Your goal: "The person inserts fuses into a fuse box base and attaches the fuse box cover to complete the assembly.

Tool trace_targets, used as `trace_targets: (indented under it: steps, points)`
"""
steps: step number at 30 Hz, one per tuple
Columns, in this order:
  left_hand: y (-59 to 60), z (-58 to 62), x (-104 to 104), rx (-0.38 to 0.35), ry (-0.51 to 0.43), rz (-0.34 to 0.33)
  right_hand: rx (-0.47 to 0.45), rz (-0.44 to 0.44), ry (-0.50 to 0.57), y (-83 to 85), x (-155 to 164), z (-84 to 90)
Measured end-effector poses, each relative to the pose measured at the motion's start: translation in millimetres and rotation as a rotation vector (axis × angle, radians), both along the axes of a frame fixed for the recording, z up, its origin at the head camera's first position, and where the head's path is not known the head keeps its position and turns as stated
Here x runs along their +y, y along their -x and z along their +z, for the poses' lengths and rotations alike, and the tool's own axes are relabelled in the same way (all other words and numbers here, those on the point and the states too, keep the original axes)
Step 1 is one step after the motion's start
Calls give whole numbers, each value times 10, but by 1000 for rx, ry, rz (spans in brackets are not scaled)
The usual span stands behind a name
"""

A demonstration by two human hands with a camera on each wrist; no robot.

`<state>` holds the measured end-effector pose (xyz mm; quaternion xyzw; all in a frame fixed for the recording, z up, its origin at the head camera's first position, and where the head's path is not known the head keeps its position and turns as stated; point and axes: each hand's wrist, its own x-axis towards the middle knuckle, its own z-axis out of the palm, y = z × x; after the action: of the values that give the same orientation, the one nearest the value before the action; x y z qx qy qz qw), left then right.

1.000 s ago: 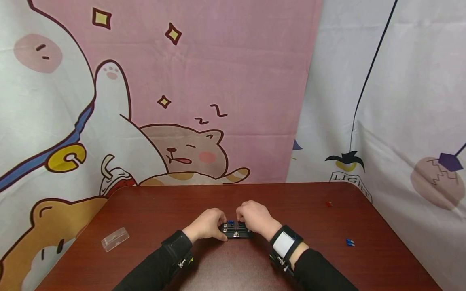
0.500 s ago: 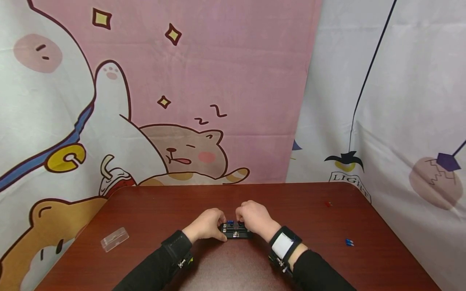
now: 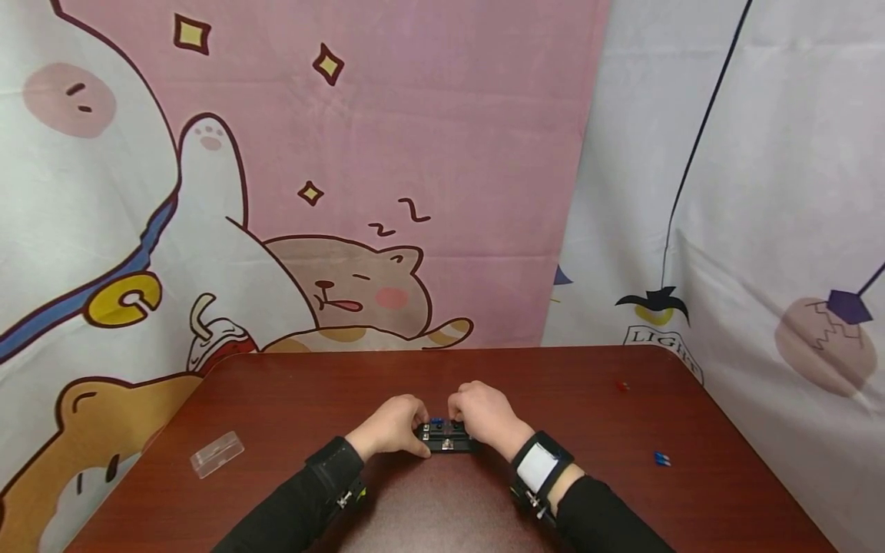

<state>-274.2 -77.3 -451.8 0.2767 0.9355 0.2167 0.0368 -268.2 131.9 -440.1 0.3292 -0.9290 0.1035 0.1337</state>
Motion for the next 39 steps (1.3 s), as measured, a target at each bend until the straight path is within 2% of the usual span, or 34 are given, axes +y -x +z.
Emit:
trace_targets:
  steps: [7,12,20,32,39]
  points:
    - [10,1,4,-15,-3,2,-50,5,14,24,30,-4]
    - [4,12,6,-23,-9,4,-55,35,18,41,58,18]
    - [3,14,6,-21,1,9,-112,73,57,45,188,57]
    - [-25,24,5,-19,3,15,-142,-36,71,-18,577,130]
    - [-28,26,-4,-23,0,18,-182,-141,93,-72,873,110]
